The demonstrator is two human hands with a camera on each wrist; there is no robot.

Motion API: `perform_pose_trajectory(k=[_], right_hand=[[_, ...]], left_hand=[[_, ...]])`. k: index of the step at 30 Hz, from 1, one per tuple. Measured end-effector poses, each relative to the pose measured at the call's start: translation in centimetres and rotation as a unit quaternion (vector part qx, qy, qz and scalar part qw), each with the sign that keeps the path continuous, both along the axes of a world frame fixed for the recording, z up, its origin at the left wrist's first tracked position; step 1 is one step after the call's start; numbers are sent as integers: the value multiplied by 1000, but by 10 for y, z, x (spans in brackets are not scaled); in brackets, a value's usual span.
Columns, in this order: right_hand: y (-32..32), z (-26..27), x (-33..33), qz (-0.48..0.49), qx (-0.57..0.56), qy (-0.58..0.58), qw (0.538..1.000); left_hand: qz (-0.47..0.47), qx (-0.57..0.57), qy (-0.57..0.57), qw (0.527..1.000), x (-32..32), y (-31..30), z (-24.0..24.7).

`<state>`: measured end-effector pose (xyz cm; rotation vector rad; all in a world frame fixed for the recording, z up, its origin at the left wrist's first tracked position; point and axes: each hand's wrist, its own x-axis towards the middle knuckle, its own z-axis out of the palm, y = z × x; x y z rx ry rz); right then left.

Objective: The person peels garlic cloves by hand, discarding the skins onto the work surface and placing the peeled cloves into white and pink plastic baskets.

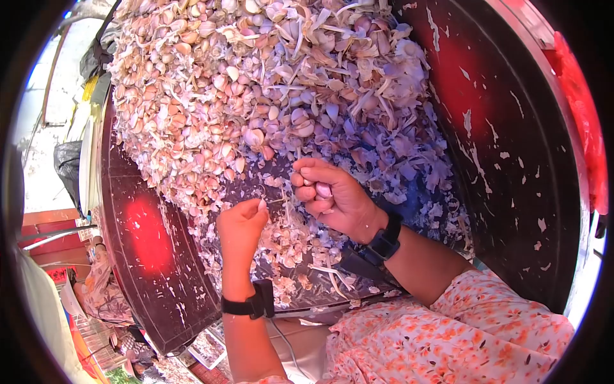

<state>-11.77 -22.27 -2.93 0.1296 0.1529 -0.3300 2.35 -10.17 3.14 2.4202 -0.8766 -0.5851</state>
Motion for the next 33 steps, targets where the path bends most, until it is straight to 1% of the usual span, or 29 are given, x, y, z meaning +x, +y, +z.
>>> perform_pose_trajectory(k=[1, 2, 3, 4, 5, 6, 7, 8, 10, 11, 13, 17, 19, 20, 22, 23, 25, 26, 27, 29, 33], right_hand=[[-1, 1, 0, 1, 2, 4, 1000], [-1, 2, -1, -2, 7, 9, 1000], [-1, 3, -2, -8, 1, 3, 1000], [-1, 3, -2, -4, 7, 1, 1000], [-1, 2, -2, 1, 13, -1, 1000], [-1, 0, -2, 4, 13, -4, 1000], [1, 0, -2, 3, 11, -10, 1000], [1, 2, -2, 5, 13, 5, 1000], [2, 2, -1, 9, 12, 21, 1000], [2, 3, -1, 7, 9, 16, 1000], [5, 3, 0, 21, 26, 23, 999], [7, 2, 0, 28, 27, 24, 999], [6, 2, -1, 23, 26, 19, 999], [7, 2, 0, 22, 23, 16, 999], [8, 2, 0, 24, 26, 17, 999], [8, 2, 0, 19, 19, 23, 999], [9, 2, 0, 23, 30, 19, 999], [8, 4, 0, 19, 22, 21, 999], [8, 4, 0, 13, 12, 24, 1000], [11, 2, 1, 15, 17, 24, 999], [10, 2, 0, 15, 17, 26, 999]], left_hand=[[58, -101, 139, 983, -8, 1, 12], [112, -198, 273, 935, -21, 4, 28], [116, -268, 347, 891, -36, 8, 46], [56, -345, 418, 838, -49, 16, 58], [21, -434, 493, 753, -67, 23, 69], [-96, -465, 554, 684, -73, 22, 81], [-344, -494, 632, 488, -67, 1, 76], [-257, -543, 658, 454, -106, 10, 94], [-351, -540, 664, 381, -112, -3, 96], [-357, -538, 661, 381, -111, -4, 97], [-358, -544, 603, 460, -108, 0, 101], [-388, -538, 590, 460, -110, 6, 101], [-396, -547, 594, 438, -112, 4, 100], [-391, -544, 593, 447, -114, 3, 99], [-387, -547, 642, 373, -123, -4, 92], [-380, -545, 643, 381, -133, -7, 87], [-336, -664, 601, 291, -153, -17, 81], [-333, -640, 628, 292, -148, -20, 84], [-329, -639, 628, 298, -144, -21, 86], [-354, -602, 648, 304, -139, -22, 86], [-325, -630, 641, 296, -141, -14, 82]])
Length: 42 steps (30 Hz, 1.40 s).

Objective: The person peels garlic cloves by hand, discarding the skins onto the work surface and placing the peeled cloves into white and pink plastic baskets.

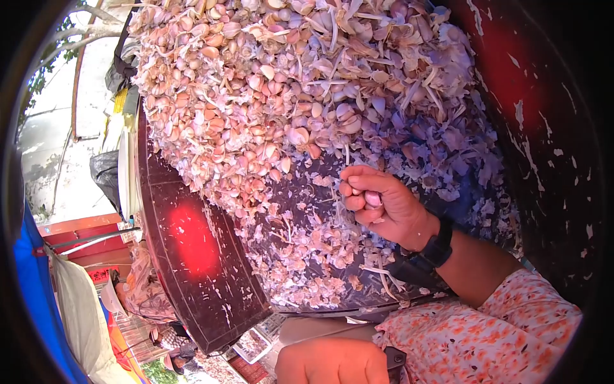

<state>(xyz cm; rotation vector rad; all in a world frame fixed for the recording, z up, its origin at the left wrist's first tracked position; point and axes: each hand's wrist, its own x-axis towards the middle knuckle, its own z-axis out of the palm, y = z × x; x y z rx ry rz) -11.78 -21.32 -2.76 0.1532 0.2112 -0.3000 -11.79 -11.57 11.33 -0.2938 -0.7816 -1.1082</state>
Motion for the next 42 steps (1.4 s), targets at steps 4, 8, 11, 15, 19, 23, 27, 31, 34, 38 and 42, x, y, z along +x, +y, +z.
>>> perform_pose_trajectory(k=[4, 8, 11, 15, 19, 23, 27, 31, 34, 38, 42], right_hand=[[-1, 2, 0, 16, -9, -6, 1000], [-1, 18, -1, 31, -56, 55, 996], [2, 4, 1, 18, -39, -4, 999], [-2, 4, 0, 17, -36, -35, 999], [-2, 4, 0, 16, -34, -46, 998], [-2, 8, -1, 14, -62, -8, 998], [-3, 8, -1, 14, -61, -22, 998], [-2, 4, 0, -22, -82, 3, 996], [-6, 8, -1, -41, -115, 50, 991], [-8, 10, -2, -46, -110, 73, 990], [-4, 10, 0, -33, -120, 80, 989]], left_hand=[[38, 64, -147, 986, 32, 8, 6], [396, 416, -554, 603, 53, 12, 9], [503, 481, -600, 394, 95, -2, -41], [466, 549, -629, 293, 145, -27, -85], [473, 474, -734, 117, 162, -58, -103], [436, 455, -775, 45, 164, -71, -118], [388, 474, -786, 83, 148, -67, -116], [393, 366, -833, 133, 134, -51, -126], [366, 386, -831, 164, 129, -43, -121], [480, 322, -802, 154, 137, -12, -137], [425, 531, -671, 296, 140, 4, -126]])
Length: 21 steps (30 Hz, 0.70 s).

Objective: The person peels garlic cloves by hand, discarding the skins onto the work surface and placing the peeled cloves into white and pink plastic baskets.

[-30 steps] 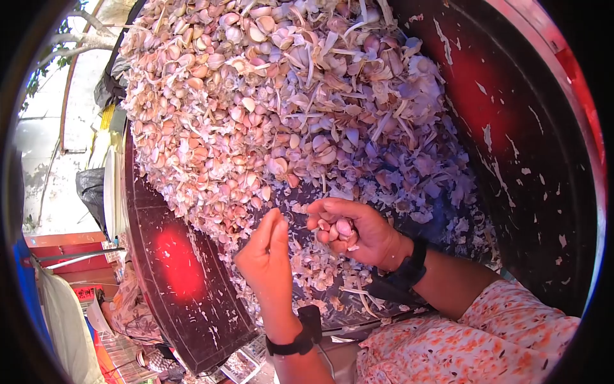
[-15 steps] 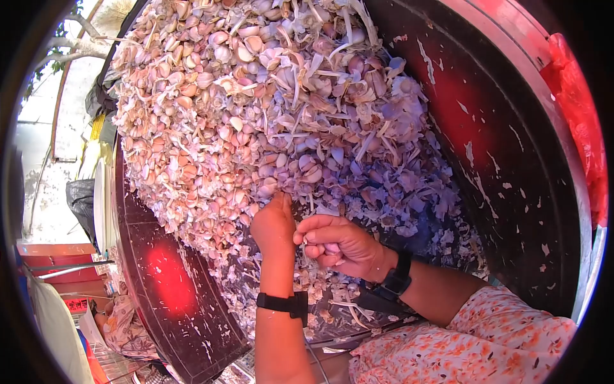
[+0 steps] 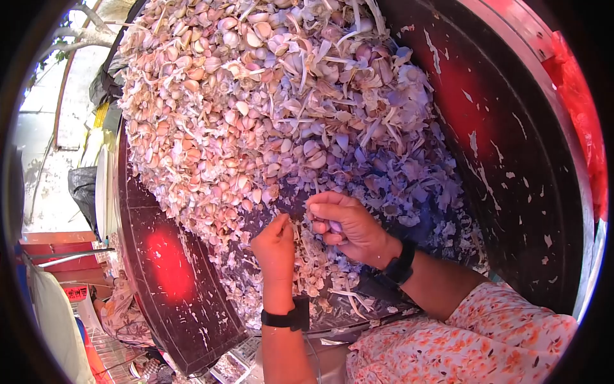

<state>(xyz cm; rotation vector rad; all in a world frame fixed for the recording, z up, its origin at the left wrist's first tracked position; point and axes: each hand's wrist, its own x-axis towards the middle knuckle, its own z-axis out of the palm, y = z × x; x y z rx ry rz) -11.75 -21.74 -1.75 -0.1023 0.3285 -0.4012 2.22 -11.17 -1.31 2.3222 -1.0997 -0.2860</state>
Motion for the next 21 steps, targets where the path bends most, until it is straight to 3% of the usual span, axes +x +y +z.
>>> perform_pose_trajectory(k=[1, 2, 4, 5, 9, 11, 12, 14, 18, 20, 21], right_hand=[[1, -1, 0, 0, 0, 3, 1000], [1, -1, 0, 1, -1, 2, 1000], [1, 0, 0, 15, -21, 9, 1000], [3, 0, 1, 17, -22, 7, 1000], [11, 2, 1, 98, -51, 11, 994], [14, 3, 0, 129, -21, -36, 991], [13, 5, 0, 129, -21, -35, 991], [13, 10, 0, 132, -29, -29, 990], [12, 8, -1, 144, -41, -16, 989], [12, 3, -1, 163, -62, -19, 984], [12, 4, -1, 163, -61, -18, 984]], left_hand=[[92, -68, 191, 975, -2, 1, 5], [93, -69, 190, 975, -5, 2, 12], [163, -221, 397, 876, -16, 2, 31], [182, -256, 431, 846, -22, 2, 39], [152, -335, 441, 819, -47, 5, 55], [144, -314, 370, 862, -55, 3, 56], [144, -314, 371, 862, -55, 4, 53], [61, -249, 164, 953, -53, 7, 43], [54, -231, 123, 964, -51, 3, 44], [-27, -209, 5, 977, -46, 0, 45], [-27, -209, 6, 978, -44, -2, 47]])
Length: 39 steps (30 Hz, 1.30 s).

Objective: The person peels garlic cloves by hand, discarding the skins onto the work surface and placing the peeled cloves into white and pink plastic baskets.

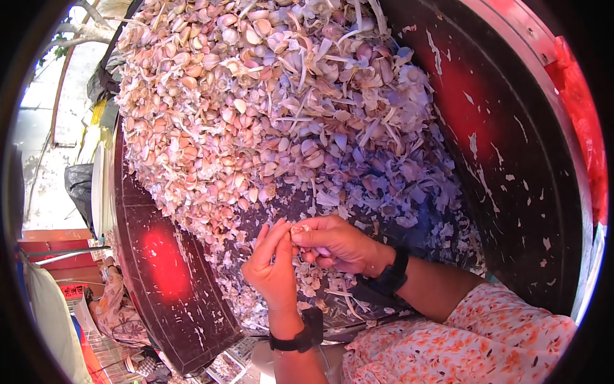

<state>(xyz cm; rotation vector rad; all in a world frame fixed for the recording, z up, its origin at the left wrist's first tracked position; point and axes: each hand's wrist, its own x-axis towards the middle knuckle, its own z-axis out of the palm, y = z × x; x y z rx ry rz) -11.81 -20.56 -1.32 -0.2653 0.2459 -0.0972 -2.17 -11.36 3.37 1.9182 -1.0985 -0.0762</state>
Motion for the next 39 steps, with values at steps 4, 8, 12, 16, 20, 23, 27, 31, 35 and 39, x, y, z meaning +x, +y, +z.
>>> perform_pose_trajectory(k=[4, 8, 12, 16, 20, 23, 27, 31, 35, 39], right_hand=[[-2, 2, 1, 2, 7, 2, 1000], [-2, -2, 2, -14, 26, -23, 999], [-2, 0, 3, -17, 26, -29, 999], [-1, 3, 2, -49, -7, -40, 998], [1, -11, 2, -70, 24, -77, 994], [1, -21, 5, -86, 70, -84, 990], [-1, -11, 2, -80, 41, -40, 995], [5, -2, 5, -107, 3, 31, 994], [5, -5, 7, -110, -36, 51, 992], [5, -7, 7, -116, -49, 71, 990]], left_hand=[[76, 26, 138, 987, 28, -12, -7], [62, 224, -26, 972, 71, -34, -25], [1, 237, -239, 942, 83, -36, -45], [25, 363, -165, 917, 68, -31, -26], [65, 183, 77, 978, 71, 2, -43], [102, 50, 353, 929, 56, 9, -29], [127, -34, 488, 863, 36, 20, -15], [135, -73, 500, 852, 14, 18, -16], [154, -105, 489, 852, -8, 8, -14], [106, -94, 488, 861, -18, 6, -6]])
